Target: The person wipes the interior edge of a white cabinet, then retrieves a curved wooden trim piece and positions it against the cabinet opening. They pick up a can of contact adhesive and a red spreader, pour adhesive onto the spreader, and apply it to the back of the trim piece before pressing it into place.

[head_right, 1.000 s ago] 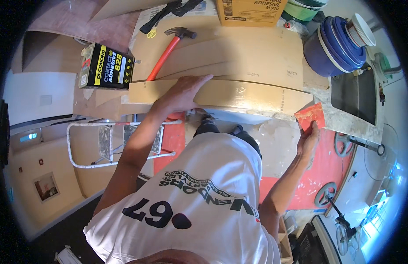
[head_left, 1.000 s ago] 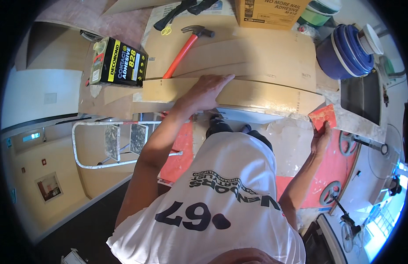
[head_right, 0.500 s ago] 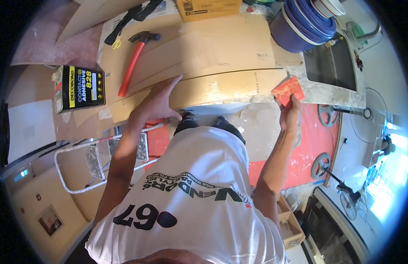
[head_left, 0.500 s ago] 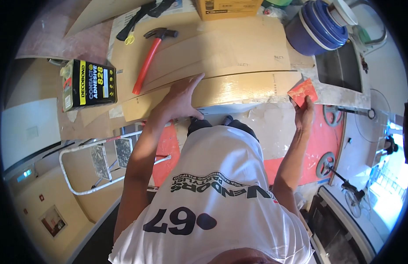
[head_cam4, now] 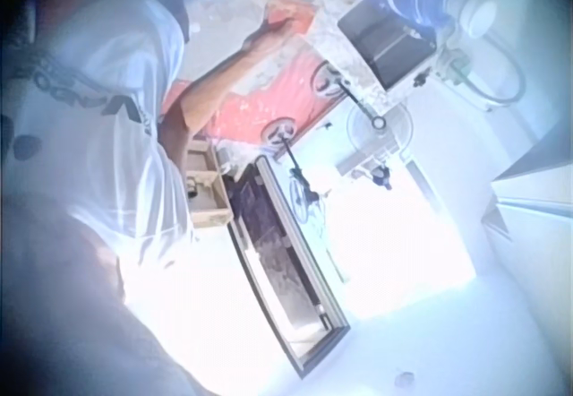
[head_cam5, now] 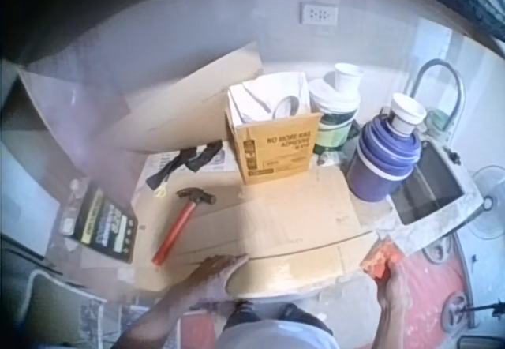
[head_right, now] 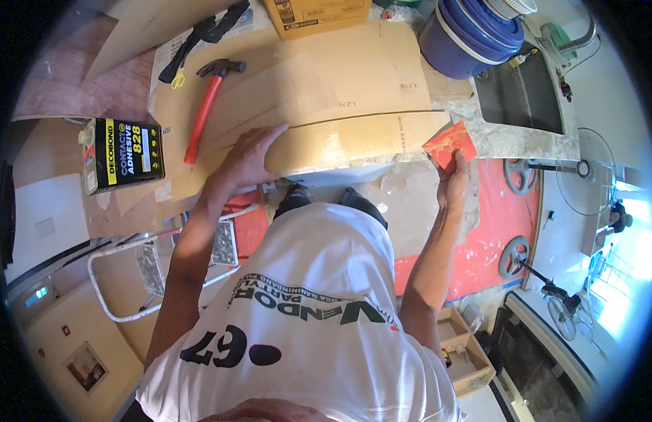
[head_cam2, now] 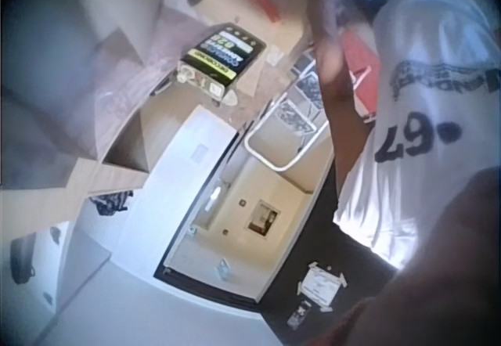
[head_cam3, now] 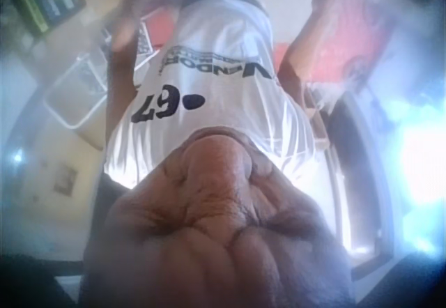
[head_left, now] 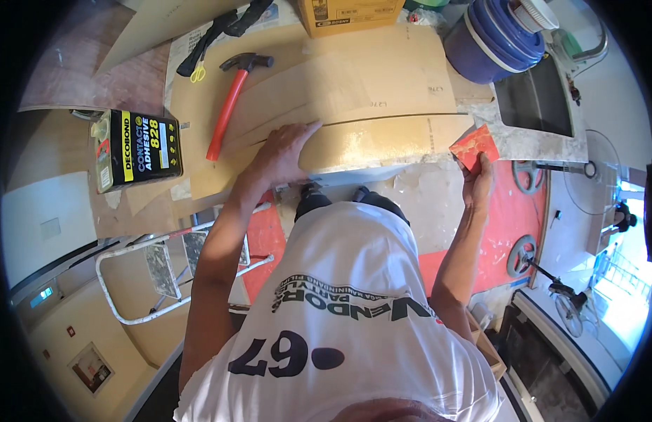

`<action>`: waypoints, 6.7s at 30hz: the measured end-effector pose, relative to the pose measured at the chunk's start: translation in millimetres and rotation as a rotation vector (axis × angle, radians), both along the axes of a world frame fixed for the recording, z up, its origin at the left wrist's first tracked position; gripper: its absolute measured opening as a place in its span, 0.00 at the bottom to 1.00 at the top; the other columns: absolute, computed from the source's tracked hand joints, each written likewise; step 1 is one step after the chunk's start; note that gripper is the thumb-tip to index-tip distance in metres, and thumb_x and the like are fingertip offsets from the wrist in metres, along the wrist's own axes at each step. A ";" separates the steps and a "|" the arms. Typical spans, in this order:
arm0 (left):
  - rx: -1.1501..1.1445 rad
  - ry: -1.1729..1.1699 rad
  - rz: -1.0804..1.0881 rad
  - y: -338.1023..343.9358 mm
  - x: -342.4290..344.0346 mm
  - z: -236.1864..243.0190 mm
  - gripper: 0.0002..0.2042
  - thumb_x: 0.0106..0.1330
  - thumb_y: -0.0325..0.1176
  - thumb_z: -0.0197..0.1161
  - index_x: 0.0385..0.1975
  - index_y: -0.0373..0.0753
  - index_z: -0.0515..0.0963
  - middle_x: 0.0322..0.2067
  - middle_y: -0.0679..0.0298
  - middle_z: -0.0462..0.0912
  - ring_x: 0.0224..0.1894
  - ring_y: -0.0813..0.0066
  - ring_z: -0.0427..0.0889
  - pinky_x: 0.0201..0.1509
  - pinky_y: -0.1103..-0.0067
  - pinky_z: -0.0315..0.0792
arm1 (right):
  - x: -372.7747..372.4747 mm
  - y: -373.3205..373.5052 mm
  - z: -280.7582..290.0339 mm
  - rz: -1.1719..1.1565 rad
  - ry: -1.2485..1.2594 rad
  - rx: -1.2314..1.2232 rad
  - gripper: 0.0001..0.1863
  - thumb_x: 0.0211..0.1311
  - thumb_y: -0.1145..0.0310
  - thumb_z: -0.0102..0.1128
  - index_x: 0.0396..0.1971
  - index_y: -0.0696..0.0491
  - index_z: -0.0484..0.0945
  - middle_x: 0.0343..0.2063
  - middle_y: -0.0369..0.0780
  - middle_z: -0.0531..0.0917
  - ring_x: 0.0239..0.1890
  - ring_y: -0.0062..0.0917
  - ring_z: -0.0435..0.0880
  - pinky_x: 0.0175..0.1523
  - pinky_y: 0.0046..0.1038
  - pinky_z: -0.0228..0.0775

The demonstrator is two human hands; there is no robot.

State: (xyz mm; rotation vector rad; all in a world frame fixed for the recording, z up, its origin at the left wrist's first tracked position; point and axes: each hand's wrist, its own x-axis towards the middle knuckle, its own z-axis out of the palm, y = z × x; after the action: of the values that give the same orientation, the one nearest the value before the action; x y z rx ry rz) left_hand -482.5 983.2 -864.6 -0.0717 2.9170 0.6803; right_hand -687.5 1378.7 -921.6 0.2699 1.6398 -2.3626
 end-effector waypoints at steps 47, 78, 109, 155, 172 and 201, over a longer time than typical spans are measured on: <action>0.238 0.874 0.804 -199.2 223.8 129.6 0.48 0.44 0.25 0.81 0.68 0.30 0.60 0.58 0.53 0.75 0.59 0.65 0.76 0.64 0.71 0.70 | 184.1 -368.1 142.1 0.871 0.149 -0.011 0.14 0.74 0.73 0.53 0.55 0.59 0.75 0.44 0.36 0.84 0.42 0.17 0.82 0.50 0.24 0.76; 0.000 0.216 0.465 -193.8 234.5 166.1 0.47 0.39 0.34 0.81 0.65 0.38 0.64 0.54 0.49 0.75 0.58 0.49 0.75 0.63 0.63 0.69 | 215.0 -402.3 90.8 0.984 0.071 -0.115 0.13 0.72 0.75 0.53 0.53 0.59 0.78 0.43 0.33 0.83 0.45 0.14 0.78 0.56 0.22 0.69; -0.159 -0.044 0.498 -181.0 251.8 210.9 0.48 0.40 0.34 0.78 0.67 0.38 0.62 0.53 0.47 0.76 0.57 0.47 0.76 0.63 0.62 0.70 | 238.8 -420.8 68.8 1.252 0.031 -0.191 0.13 0.69 0.76 0.59 0.50 0.63 0.78 0.39 0.34 0.84 0.39 0.13 0.79 0.45 0.21 0.74; 0.339 1.404 1.125 -200.4 209.9 59.3 0.47 0.51 0.19 0.75 0.71 0.32 0.54 0.65 0.52 0.67 0.65 0.60 0.69 0.71 0.65 0.64 | 152.2 -395.8 186.1 1.093 -0.092 -0.362 0.20 0.71 0.70 0.58 0.59 0.61 0.74 0.49 0.41 0.83 0.46 0.25 0.85 0.54 0.31 0.81; -0.149 0.863 1.233 -113.9 233.6 -20.5 0.53 0.46 0.31 0.84 0.70 0.30 0.53 0.57 0.46 0.71 0.55 0.56 0.75 0.62 0.64 0.71 | 89.8 -75.1 97.9 -0.008 0.516 1.244 0.11 0.72 0.72 0.56 0.48 0.55 0.83 0.40 0.44 0.88 0.41 0.36 0.88 0.49 0.31 0.76; 0.038 0.154 0.041 38.6 -17.7 -5.8 0.53 0.41 0.33 0.82 0.71 0.40 0.58 0.69 0.56 0.67 0.67 0.57 0.69 0.69 0.61 0.59 | 35.9 -43.4 40.2 -0.025 0.776 1.529 0.15 0.62 0.75 0.57 0.47 0.51 0.83 0.45 0.41 0.86 0.45 0.39 0.83 0.49 0.38 0.69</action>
State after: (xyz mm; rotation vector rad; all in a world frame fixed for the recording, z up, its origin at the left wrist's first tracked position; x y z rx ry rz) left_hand -500.3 1021.7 -870.4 -0.0789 3.0555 0.7802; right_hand -651.6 1335.3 -881.4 -0.4476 3.4155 -0.6572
